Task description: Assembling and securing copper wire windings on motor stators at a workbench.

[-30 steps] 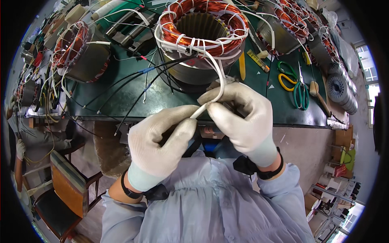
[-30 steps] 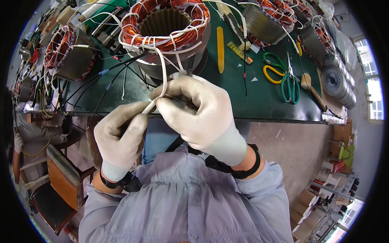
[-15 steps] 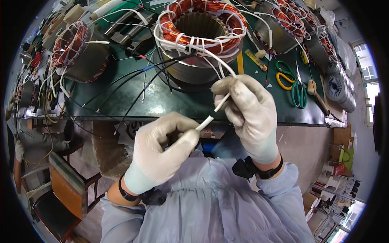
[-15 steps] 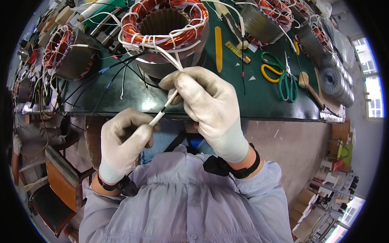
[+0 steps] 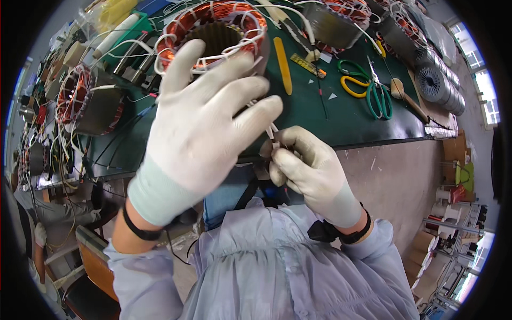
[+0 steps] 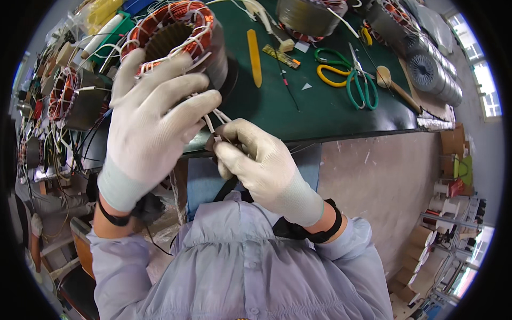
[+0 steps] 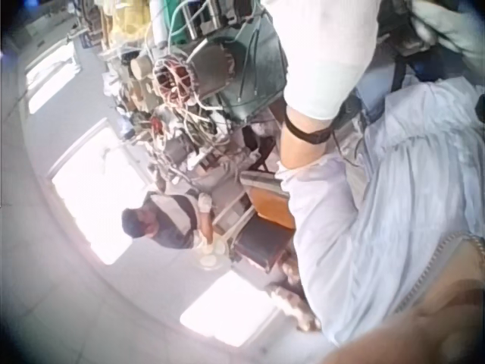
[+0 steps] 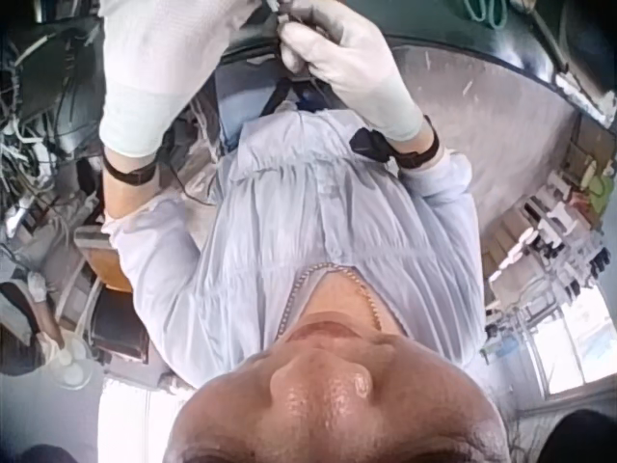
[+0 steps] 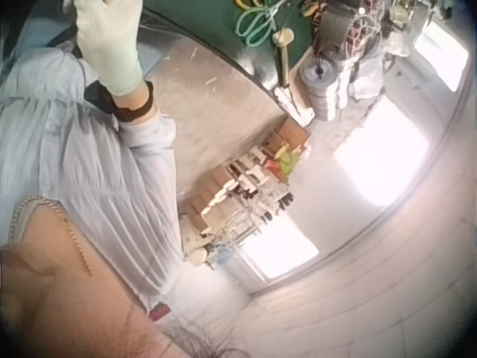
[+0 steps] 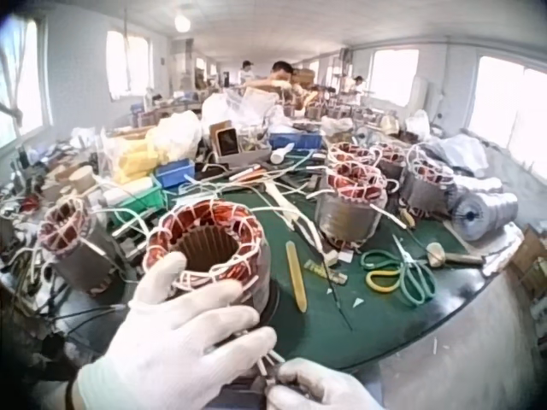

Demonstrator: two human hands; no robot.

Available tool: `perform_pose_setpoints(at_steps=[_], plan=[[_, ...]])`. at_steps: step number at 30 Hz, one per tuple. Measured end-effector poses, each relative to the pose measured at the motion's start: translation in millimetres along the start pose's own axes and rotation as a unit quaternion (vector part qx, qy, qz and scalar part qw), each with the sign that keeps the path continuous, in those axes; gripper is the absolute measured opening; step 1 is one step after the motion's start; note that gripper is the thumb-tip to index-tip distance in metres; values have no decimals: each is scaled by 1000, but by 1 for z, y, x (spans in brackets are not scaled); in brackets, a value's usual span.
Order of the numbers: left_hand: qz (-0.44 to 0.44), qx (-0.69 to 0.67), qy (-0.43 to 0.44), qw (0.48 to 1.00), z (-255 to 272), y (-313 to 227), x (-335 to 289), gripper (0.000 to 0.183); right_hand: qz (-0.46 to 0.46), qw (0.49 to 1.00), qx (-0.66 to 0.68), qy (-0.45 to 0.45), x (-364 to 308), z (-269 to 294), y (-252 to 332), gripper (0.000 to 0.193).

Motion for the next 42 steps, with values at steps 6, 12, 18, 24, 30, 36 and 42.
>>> perform_pose_setpoints(at_steps=[6, 12, 18, 24, 30, 36, 42], plan=[[-6, -104, -7, 995, -5, 9, 12, 28, 91, 983, -149, -58, 1, 21, 28, 20], [49, -74, 1, 996, -9, 6, 11, 22, 185, 935, -300, -51, 8, 13, 53, 21], [57, -84, -4, 995, -6, 13, 7, 23, 145, 968, -204, 5, 21, 8, 47, 24], [41, -68, -21, 997, -2, 10, 8, 22, 227, 953, -199, -22, 15, 9, 53, 22], [100, -76, -38, 991, -2, 9, 5, 19, 207, 969, -129, -37, -1, 4, 38, 23], [74, -122, 3, 990, 0, 16, 7, 18, 133, 978, -160, -19, 7, 9, 47, 22], [26, -210, 52, 976, -4, 15, 5, 17, 41, 984, -170, 37, 6, 2, 29, 22]])
Point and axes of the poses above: each hand's wrist, its own x-axis towards the middle knuckle, its own z-axis out of the back of the hand, y = z × x, the point moved 8 cm from there along x, towards the middle knuckle, and after that the axes turned 13 degrees about x, right-handed, at the moved point
